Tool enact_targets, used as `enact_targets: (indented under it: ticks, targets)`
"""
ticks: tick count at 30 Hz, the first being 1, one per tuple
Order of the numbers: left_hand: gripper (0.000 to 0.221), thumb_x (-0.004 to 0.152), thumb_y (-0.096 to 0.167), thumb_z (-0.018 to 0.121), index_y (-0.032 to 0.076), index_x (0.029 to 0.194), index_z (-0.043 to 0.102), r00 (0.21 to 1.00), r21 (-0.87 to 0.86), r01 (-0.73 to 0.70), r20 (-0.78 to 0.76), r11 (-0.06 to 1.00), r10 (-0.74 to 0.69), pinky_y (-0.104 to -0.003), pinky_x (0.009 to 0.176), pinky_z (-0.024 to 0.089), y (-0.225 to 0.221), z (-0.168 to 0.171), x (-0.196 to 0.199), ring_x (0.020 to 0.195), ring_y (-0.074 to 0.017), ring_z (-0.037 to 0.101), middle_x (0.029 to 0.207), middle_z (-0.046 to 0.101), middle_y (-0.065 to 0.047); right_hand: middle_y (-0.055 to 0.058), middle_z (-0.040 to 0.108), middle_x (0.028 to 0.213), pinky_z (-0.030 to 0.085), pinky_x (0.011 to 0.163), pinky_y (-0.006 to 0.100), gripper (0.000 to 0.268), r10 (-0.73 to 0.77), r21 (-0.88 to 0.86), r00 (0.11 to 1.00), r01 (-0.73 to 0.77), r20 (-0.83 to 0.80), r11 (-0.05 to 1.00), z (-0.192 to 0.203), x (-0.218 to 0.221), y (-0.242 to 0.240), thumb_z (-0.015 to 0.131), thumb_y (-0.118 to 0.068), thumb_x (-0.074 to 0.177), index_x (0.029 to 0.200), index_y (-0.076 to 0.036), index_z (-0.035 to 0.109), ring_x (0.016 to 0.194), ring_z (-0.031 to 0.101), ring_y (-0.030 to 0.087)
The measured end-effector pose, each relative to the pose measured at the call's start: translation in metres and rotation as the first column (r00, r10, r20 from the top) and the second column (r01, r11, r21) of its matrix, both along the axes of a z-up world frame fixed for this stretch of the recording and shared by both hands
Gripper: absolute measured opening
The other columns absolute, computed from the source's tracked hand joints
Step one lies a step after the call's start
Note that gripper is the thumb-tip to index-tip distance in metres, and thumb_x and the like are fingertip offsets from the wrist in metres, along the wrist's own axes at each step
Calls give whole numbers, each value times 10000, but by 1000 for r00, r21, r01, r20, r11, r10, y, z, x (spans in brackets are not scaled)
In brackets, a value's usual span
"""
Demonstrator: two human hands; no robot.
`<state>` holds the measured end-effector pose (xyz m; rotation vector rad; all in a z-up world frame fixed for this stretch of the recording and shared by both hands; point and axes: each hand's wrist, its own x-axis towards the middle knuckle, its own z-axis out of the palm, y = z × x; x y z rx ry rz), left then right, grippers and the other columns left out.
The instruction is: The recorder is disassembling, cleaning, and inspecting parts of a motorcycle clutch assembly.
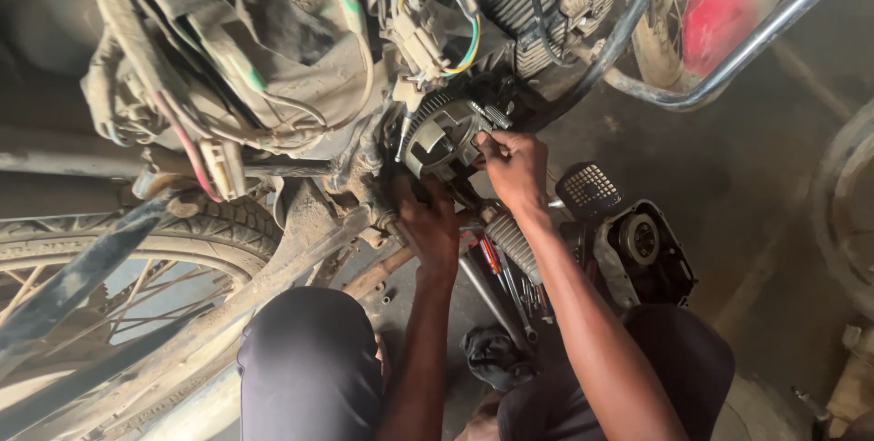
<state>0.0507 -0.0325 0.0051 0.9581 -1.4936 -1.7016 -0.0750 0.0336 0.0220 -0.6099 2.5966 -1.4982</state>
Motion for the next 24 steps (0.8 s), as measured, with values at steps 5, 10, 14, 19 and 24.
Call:
enact_targets:
  ticks: [5, 10, 14, 19, 24]
  targets:
    - [273, 1010, 143, 553, -68, 1175, 499, 996, -53, -45, -75, 998, 41, -352, 483, 611, 3, -20, -5, 611, -243, 721, 799, 679, -173, 107, 760, 725, 480, 542, 289, 134, -9, 124, 982, 33, -191, 992, 14, 8, -3, 749, -148, 937, 969, -30, 801, 579, 656, 67]
    - [199, 1040, 129, 609, -64, 1086, 593, 989, -285, -142, 1, 948, 148, -398, 538, 490, 6, -30, -10, 576, -245, 616, 735, 653, -192, 148, 711, 697, 453, 535, 307, 158, 2, 161, 969, 39, -247, 986, 20, 9, -3, 751, -144, 956, 910, 6, 764, 556, 589, 72]
    - [249, 994, 157, 593, -74, 1086, 593, 992, -188, -125, 9, 974, 129, -381, 526, 489, 6, -35, -8, 554, -212, 627, 700, 666, -171, 144, 723, 685, 438, 521, 308, 116, -15, 169, 974, 55, -226, 984, 20, 12, -6, 739, -128, 934, 938, -24, 791, 542, 584, 70]
    - [492, 970, 146, 525, -157, 1345, 425, 987, -274, -120, -139, 954, 84, -347, 651, 612, 15, -47, -6, 687, -196, 702, 868, 689, -160, 132, 730, 690, 444, 515, 299, 108, -36, 169, 951, 92, -306, 981, 10, 11, 0, 747, -121, 928, 966, -36, 801, 545, 583, 70]
    - [233, 1037, 214, 598, -17, 1016, 625, 982, -252, -178, 13, 951, 187, -413, 598, 519, 9, -20, -4, 627, -276, 681, 774, 707, -167, 83, 742, 678, 460, 525, 288, 145, -24, 140, 976, 56, -217, 989, 13, 10, -1, 731, -150, 947, 919, -29, 804, 550, 610, 57]
